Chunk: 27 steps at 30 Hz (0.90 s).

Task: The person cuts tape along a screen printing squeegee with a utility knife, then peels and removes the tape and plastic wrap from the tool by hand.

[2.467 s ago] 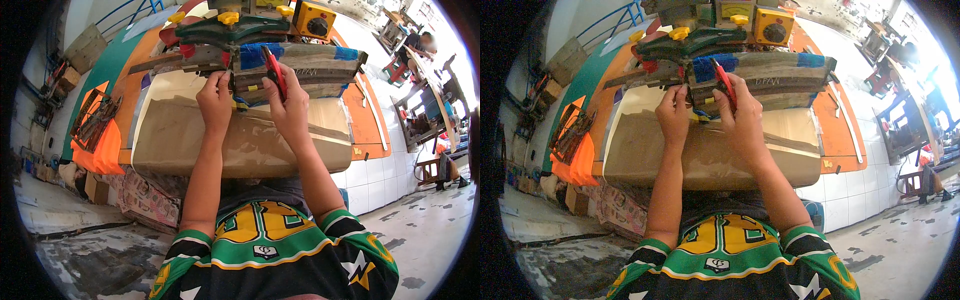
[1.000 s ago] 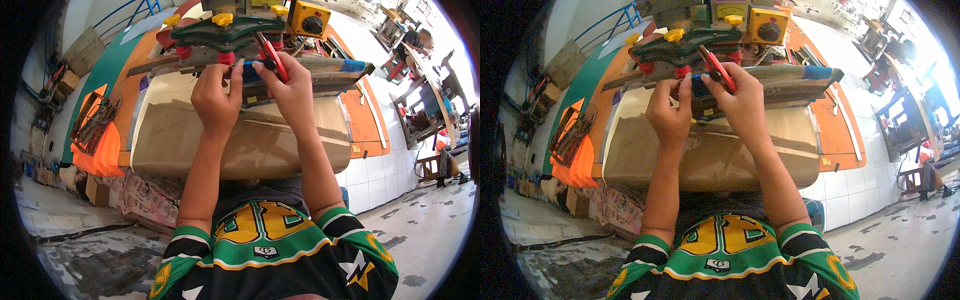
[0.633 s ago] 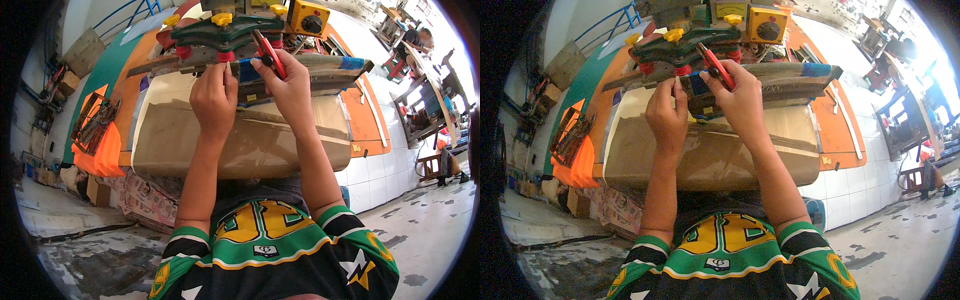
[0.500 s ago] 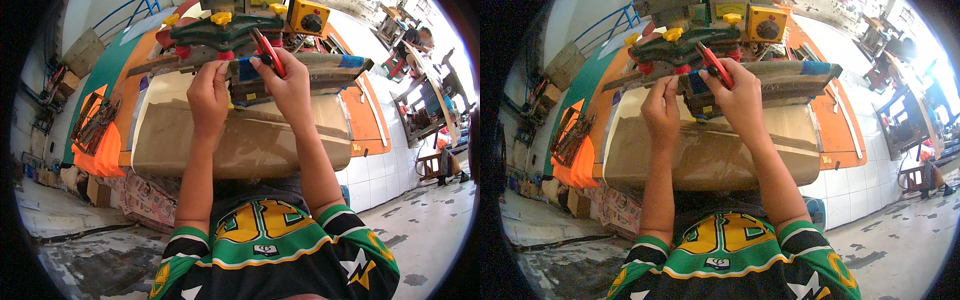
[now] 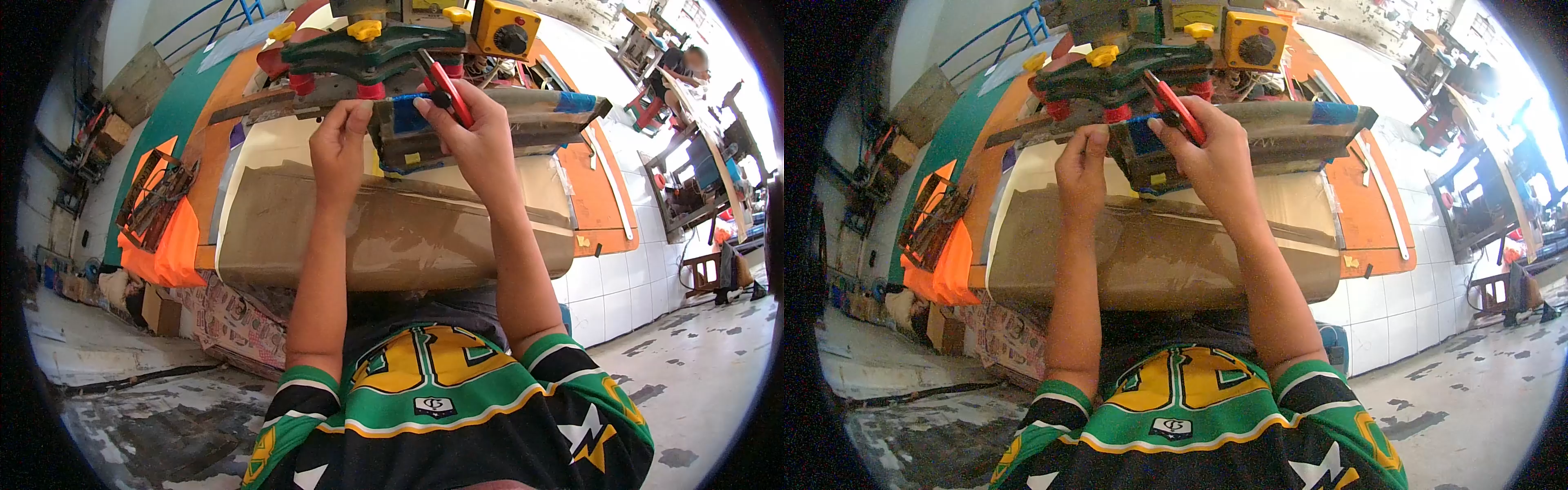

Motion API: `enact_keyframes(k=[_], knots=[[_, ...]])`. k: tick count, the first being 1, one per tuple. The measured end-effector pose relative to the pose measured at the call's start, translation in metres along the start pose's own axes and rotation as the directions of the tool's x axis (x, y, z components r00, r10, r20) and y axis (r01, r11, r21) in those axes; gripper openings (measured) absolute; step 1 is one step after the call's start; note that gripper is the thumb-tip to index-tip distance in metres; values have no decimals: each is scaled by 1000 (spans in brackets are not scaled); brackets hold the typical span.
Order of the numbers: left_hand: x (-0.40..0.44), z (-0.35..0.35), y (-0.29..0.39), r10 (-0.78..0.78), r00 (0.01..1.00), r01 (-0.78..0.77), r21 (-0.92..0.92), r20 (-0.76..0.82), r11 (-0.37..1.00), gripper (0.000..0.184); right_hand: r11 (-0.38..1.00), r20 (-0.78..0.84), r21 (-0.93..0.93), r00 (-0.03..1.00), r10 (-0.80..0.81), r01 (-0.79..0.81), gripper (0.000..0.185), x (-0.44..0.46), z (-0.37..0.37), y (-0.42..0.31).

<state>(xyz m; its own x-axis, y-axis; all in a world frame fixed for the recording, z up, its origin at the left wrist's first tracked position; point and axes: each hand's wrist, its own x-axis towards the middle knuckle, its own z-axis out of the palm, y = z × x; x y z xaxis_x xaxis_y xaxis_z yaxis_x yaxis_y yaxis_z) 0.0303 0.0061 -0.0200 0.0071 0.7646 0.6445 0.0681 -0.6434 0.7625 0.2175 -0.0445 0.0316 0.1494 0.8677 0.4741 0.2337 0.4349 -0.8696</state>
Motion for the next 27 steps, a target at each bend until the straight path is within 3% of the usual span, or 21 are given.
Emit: enact_keyframes(k=[6,10,12,16,20,21,23,27], knots=[[-17,20,-1,0,998,-6,-87,-69,996,32,999,26,-1,999,-32,32,24,3,0,3],[-18,14,-9,-38,999,38,33,1,999,32,1000,49,12,999,3,-3,30,-3,-4,1],[-18,15,-11,-41,999,41,66,-1,997,32,992,-51,117,998,42,-36,29,-14,-4,3],[-18,21,-6,15,998,-8,107,-63,994,31,987,-241,101,966,-99,126,25,-27,-12,17],[-21,23,-11,5,994,9,128,-108,992,30,992,-387,62,919,-81,113,23,-34,-34,35],[-22,22,-10,5,995,7,122,-104,992,30,996,-424,2,902,-76,85,23,-36,-41,37],[-24,18,-6,-49,997,65,289,-62,955,29,992,-470,-129,881,-52,-10,28,-42,-60,43],[-23,25,-8,71,992,-48,216,-100,975,27,967,-526,-231,850,-29,-110,42,-51,-103,56]])
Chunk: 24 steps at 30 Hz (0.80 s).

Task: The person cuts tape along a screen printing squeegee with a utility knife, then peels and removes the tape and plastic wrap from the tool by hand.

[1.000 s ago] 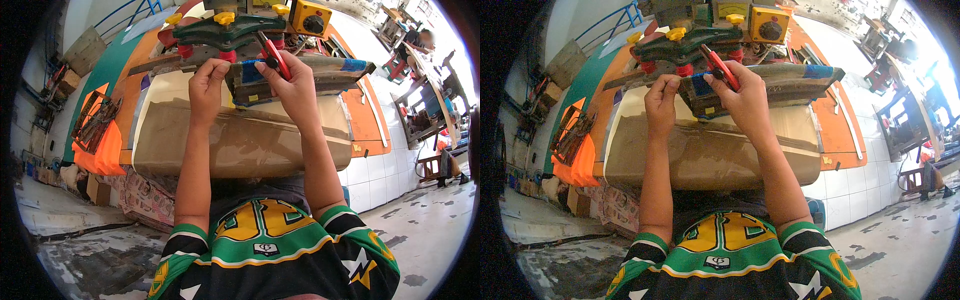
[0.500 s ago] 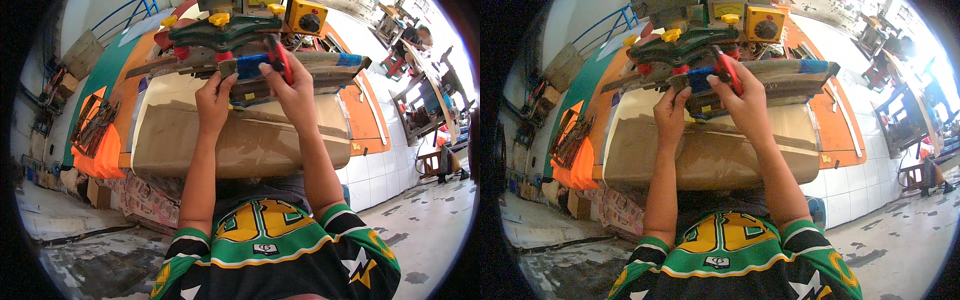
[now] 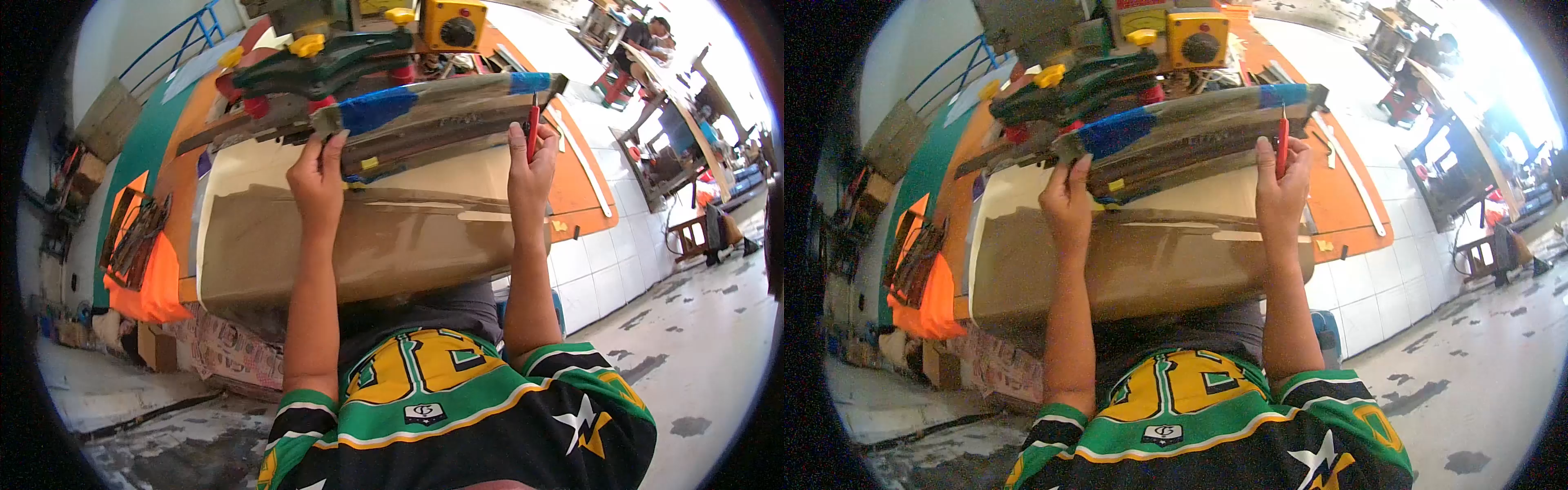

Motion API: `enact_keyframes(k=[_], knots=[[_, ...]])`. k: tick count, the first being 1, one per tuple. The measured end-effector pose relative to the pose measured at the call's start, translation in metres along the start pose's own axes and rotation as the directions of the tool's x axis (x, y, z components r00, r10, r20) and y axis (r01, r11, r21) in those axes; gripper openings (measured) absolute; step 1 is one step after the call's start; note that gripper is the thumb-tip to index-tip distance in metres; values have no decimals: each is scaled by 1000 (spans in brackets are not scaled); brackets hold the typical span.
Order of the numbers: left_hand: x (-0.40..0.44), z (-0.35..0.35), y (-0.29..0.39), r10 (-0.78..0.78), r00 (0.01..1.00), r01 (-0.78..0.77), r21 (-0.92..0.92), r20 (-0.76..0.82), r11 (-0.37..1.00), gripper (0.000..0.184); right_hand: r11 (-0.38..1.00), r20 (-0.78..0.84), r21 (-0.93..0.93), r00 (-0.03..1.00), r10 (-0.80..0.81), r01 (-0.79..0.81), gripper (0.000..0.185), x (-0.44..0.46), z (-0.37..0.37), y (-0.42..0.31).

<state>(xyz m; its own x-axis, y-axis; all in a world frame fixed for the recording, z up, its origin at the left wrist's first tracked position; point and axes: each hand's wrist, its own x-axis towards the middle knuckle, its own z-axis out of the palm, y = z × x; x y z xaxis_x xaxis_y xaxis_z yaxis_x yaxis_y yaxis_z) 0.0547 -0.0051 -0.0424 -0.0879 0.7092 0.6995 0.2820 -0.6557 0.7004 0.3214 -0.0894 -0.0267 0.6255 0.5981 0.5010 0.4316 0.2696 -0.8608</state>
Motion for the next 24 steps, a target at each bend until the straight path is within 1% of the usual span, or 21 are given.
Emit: enact_keyframes(k=[1,3,4,5,7,8,9,11,12,14,15,17,18,19,21,23,24], knots=[[-1,0,0,1,1000,-1,-15,11,1000,27,1000,-15,-12,1000,0,0,42,5,-10,11],[-1,-1,0,-34,999,33,43,9,999,25,955,-64,-295,998,12,-31,45,16,-31,32],[-2,1,-5,-53,999,53,-1,0,999,24,919,-47,-371,991,122,-131,43,21,-41,38],[-3,2,-7,-50,999,50,-8,9,999,24,918,-59,-373,991,124,-137,43,27,-51,52],[-3,3,-1,-59,998,59,-15,-18,998,25,777,10,-629,999,44,-28,38,35,-64,74],[-3,3,-1,-39,999,39,21,-15,999,26,745,-21,-662,997,80,-74,36,35,-68,78],[-2,2,0,-35,999,35,20,-11,999,26,746,-26,-661,996,81,-78,36,36,-69,79],[-3,0,1,-105,994,103,97,11,990,27,724,-137,-670,986,96,-164,38,37,-72,84],[-5,-2,0,-105,994,103,97,17,990,27,723,-141,-670,985,100,-169,38,35,-74,87],[-6,-1,-2,-131,991,128,116,12,985,28,591,-91,-792,986,139,-156,39,33,-80,92],[-6,1,-4,-127,992,124,108,20,986,28,587,-103,-793,985,138,-165,39,32,-81,91],[-6,5,-9,-12,999,13,15,-47,1000,28,403,-59,-909,991,120,-103,41,30,-78,89],[-5,5,-9,-11,999,12,24,-43,1000,28,344,-60,-931,979,193,-125,44,33,-75,86],[-5,5,-9,-9,999,9,16,-40,1000,28,340,-68,-931,980,189,-131,44,32,-76,87],[-7,3,-7,-122,992,122,49,-5,991,28,400,-46,-913,995,93,-79,48,29,-77,90],[-7,3,-6,-127,992,127,35,-1,991,29,405,-60,-910,994,95,-93,51,36,-77,90],[-8,2,-7,-133,991,133,27,6,991,29,546,-31,-837,1000,7,-30,52,42,-80,90]])
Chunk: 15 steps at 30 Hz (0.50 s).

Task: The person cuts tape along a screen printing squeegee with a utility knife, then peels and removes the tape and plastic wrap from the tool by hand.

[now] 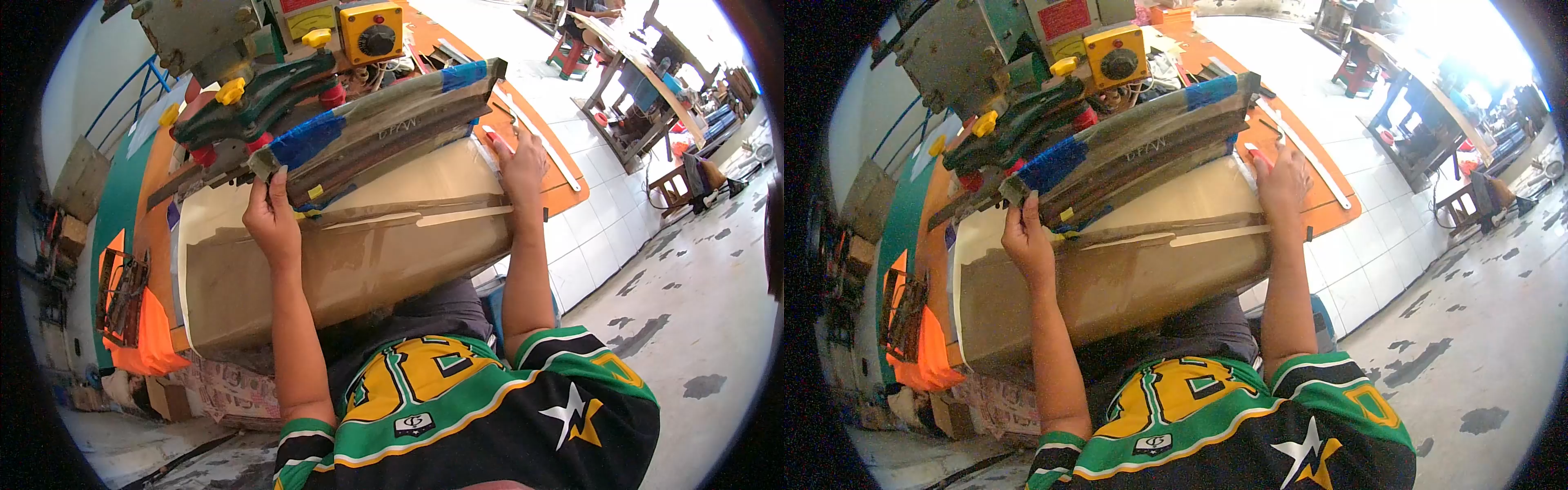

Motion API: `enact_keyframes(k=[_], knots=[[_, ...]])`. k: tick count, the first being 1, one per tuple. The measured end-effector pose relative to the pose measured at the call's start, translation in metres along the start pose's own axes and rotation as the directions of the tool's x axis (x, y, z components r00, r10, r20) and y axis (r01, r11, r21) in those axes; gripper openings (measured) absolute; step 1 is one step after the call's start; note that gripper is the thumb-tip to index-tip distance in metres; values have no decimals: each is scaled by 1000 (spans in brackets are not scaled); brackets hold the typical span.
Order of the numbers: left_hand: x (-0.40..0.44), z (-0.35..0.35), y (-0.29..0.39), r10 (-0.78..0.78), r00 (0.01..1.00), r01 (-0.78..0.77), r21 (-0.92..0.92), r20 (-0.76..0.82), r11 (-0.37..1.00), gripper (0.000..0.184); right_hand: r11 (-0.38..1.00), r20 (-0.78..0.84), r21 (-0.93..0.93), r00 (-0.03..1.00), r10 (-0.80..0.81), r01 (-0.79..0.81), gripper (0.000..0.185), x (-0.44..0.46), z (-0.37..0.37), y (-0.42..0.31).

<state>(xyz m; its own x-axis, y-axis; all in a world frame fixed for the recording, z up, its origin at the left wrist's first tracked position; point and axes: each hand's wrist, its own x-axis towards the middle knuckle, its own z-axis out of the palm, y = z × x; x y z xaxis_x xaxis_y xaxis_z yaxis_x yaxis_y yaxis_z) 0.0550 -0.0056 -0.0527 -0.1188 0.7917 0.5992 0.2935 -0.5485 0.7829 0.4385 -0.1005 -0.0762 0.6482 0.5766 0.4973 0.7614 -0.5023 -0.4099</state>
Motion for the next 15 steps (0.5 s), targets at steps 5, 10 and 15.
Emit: enact_keyframes(k=[5,10,15], knots=[[2,0,-5,59,998,-59,7,-8,998,29,694,30,718,994,-102,49,48,44,-20,-19],[-2,-1,1,112,993,-110,51,-33,993,29,388,254,913,918,-306,-123,52,85,3,-17],[-2,-2,-1,177,982,-172,76,-70,982,26,308,343,923,857,-385,-231,46,87,15,-21]])
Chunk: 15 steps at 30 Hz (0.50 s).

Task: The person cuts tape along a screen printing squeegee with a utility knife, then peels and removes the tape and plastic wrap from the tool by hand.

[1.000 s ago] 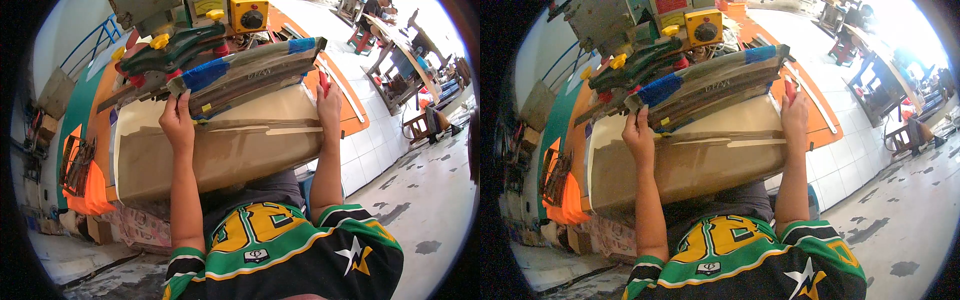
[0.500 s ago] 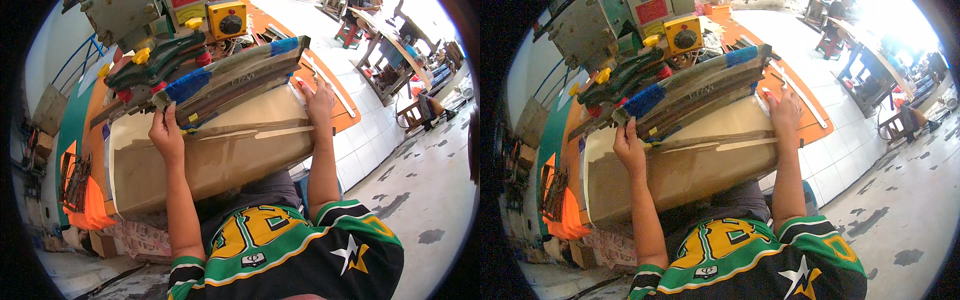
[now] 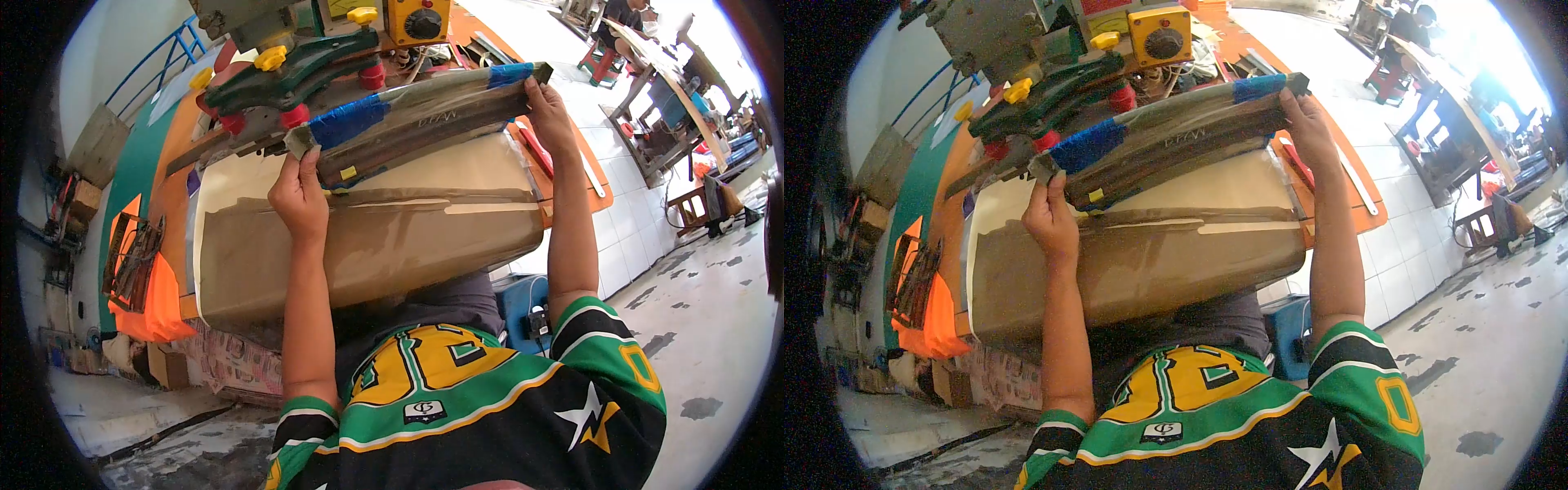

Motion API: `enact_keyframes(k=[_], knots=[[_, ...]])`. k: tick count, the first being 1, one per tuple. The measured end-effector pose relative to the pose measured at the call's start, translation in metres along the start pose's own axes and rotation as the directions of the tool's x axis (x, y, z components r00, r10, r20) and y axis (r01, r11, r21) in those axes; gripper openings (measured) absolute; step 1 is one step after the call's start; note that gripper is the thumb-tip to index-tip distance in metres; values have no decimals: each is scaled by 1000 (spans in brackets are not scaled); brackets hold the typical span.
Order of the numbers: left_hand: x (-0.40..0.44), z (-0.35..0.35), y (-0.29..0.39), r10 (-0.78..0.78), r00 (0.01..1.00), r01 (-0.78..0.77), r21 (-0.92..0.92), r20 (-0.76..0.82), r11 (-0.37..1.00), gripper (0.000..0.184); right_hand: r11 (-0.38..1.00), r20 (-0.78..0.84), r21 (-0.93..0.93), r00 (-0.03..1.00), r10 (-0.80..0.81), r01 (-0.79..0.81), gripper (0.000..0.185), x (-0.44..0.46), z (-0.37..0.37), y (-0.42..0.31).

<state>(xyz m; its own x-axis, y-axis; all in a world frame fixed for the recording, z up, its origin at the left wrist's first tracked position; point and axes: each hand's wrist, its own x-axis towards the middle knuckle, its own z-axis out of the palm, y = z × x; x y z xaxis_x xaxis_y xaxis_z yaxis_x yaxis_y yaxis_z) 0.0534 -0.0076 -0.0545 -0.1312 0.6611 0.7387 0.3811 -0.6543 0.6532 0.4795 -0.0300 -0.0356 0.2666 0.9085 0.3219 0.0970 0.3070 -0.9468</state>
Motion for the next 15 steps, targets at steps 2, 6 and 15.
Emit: enact_keyframes(k=[2,6,15], knots=[[3,-1,-3,30,999,-30,-1,-33,1000,26,996,-17,88,1000,1,0,42,3,1,5],[7,-10,-5,-59,979,33,-133,-195,991,30,968,-104,191,984,-143,161,38,-25,27,-43],[32,-95,42,-258,966,256,-185,11,949,35,999,-88,-22,995,-41,40,44,-87,63,-77]])
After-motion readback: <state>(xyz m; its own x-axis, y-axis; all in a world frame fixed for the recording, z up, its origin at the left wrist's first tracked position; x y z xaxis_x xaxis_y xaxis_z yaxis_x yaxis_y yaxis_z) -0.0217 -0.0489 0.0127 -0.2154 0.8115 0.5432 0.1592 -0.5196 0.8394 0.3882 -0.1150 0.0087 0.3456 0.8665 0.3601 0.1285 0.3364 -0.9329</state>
